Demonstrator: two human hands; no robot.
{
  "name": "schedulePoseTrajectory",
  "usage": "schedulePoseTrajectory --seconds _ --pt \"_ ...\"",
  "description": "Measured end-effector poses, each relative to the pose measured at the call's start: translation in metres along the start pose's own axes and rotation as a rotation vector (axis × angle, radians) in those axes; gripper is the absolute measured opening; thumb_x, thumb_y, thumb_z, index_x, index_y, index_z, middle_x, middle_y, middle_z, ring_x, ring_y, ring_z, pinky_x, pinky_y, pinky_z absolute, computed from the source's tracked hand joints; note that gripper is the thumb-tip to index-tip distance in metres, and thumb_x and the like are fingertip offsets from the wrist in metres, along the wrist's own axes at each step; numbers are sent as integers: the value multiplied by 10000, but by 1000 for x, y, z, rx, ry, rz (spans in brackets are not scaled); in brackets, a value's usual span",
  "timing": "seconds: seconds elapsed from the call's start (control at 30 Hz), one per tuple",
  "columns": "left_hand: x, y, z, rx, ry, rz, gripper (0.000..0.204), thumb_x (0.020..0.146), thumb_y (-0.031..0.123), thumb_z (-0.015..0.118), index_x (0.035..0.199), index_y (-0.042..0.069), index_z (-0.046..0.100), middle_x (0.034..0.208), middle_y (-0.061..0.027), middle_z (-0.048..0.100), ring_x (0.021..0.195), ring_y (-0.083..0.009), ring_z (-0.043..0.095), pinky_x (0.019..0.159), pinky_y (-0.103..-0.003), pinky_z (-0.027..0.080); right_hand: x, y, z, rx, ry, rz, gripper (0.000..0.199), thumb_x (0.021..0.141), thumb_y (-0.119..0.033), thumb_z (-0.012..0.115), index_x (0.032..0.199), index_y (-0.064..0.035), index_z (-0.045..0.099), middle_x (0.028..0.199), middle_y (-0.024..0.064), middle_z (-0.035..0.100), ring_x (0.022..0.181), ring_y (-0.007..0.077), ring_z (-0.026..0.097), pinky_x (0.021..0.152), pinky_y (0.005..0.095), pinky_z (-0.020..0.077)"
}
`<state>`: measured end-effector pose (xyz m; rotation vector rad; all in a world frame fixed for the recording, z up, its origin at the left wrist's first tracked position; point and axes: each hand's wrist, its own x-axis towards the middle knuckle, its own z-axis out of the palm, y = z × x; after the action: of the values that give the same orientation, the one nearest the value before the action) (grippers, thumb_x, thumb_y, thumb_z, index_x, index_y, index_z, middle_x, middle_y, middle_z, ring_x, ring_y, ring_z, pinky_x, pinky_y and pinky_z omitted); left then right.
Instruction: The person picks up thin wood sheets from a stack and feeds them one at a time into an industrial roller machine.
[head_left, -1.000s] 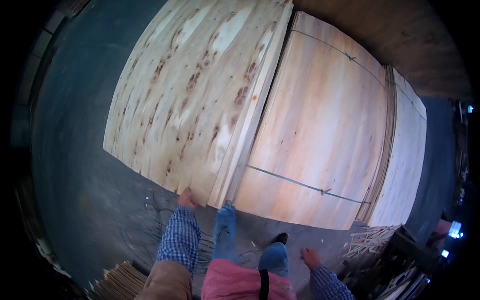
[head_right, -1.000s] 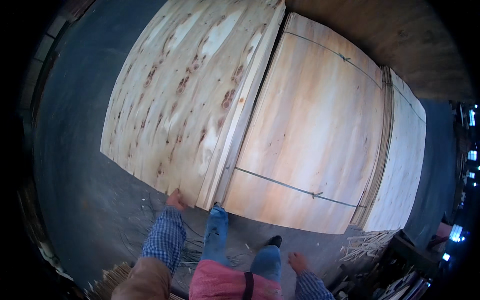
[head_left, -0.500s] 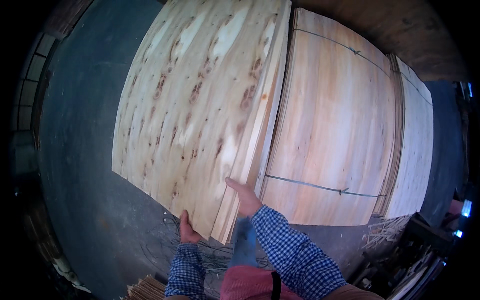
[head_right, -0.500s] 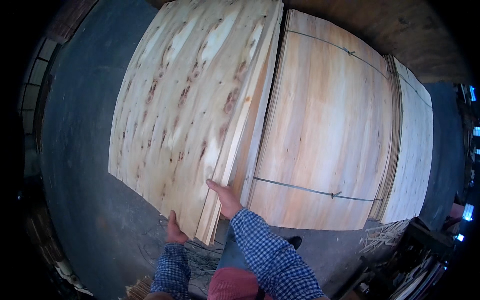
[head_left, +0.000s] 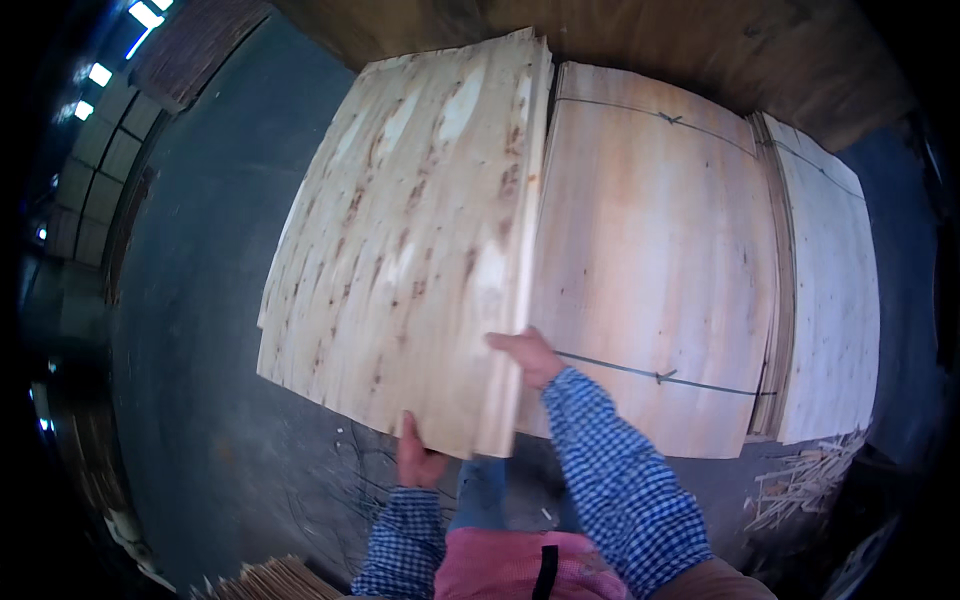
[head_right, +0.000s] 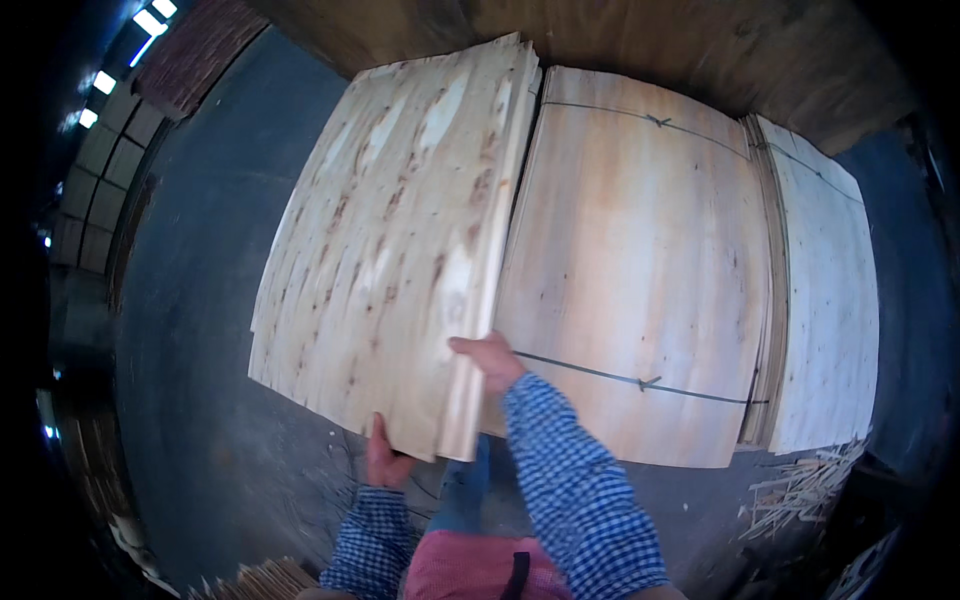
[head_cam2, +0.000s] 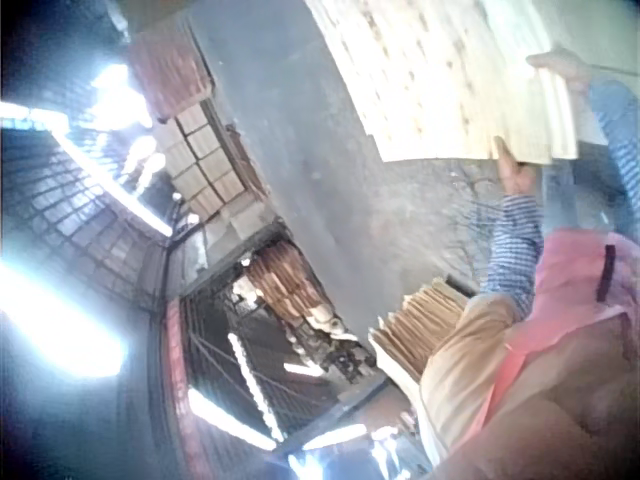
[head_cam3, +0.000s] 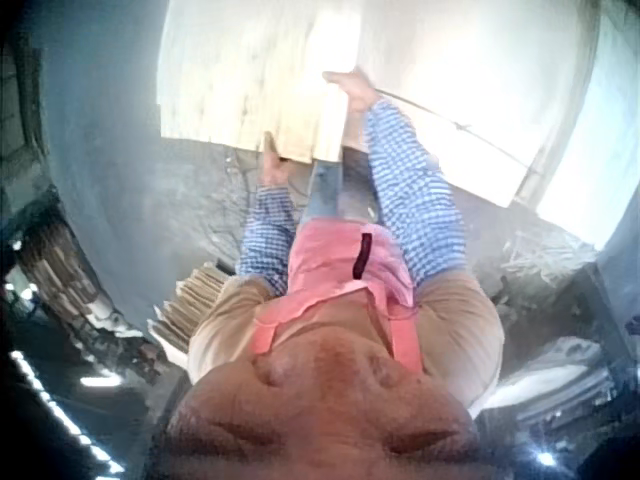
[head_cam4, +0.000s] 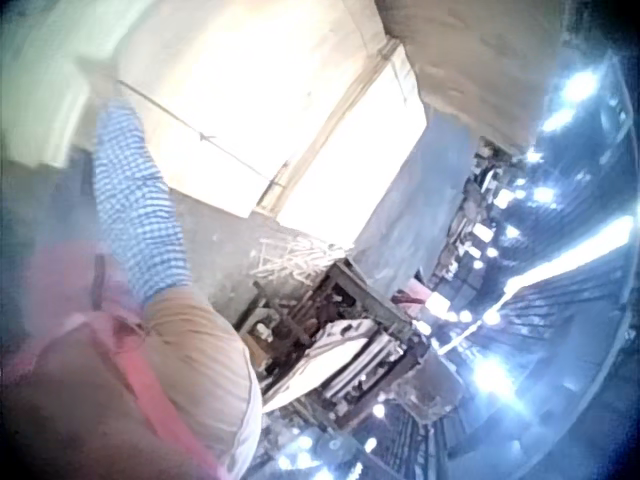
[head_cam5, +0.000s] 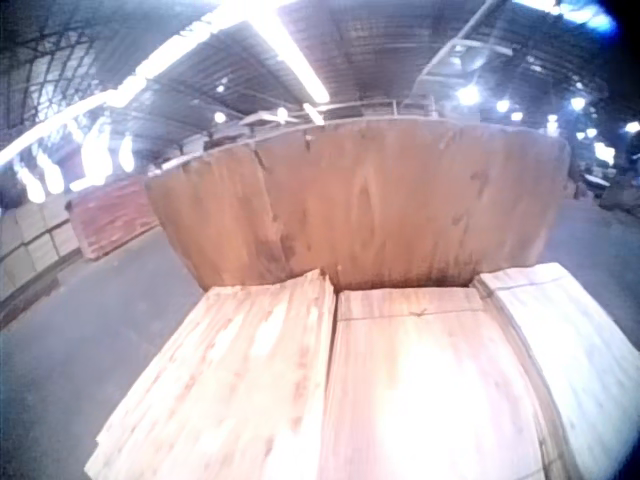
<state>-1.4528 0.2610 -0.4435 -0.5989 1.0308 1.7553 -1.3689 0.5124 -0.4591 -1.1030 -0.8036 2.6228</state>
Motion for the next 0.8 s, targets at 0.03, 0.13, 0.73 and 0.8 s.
schedulePoseTrajectory --seconds 0.03,0.13,0.73,0.8 --pt "-27 -30 9 -39 -16 -6 583 1005 481 439 1416 68 434 1383 -108 541 1239 -289 540 1063 -469 426 -33 -17 -16 -23 -32 40 413 857 -64 689 1228 77 576 1100 157 667 924 239 669 824 386 564" --pt "-111 -158 27 -122 8 -164 517 1011 433 458 1388 79 462 1365 -102 553 1239 -257 542 1050 -434 456 -150 -43 -101 -103 -31 49 426 865 -41 677 1259 60 552 1134 152 658 980 251 662 874 392 558" --pt "5 25 -329 997 416 35 636 908 441 634 1365 26 479 1283 -125 581 1123 -251 573 925 -369 471 -350 55 -377 -435 618 262 430 836 -107 665 1231 26 563 1049 109 672 1007 268 655 876 406 539" --pt "34 28 -332 785 137 -84 666 923 482 598 1394 31 463 1332 -134 554 1175 -269 554 981 -398 450 -327 60 -378 -354 598 263 433 867 -158 662 1248 20 559 1086 110 669 1009 259 655 907 396 527"
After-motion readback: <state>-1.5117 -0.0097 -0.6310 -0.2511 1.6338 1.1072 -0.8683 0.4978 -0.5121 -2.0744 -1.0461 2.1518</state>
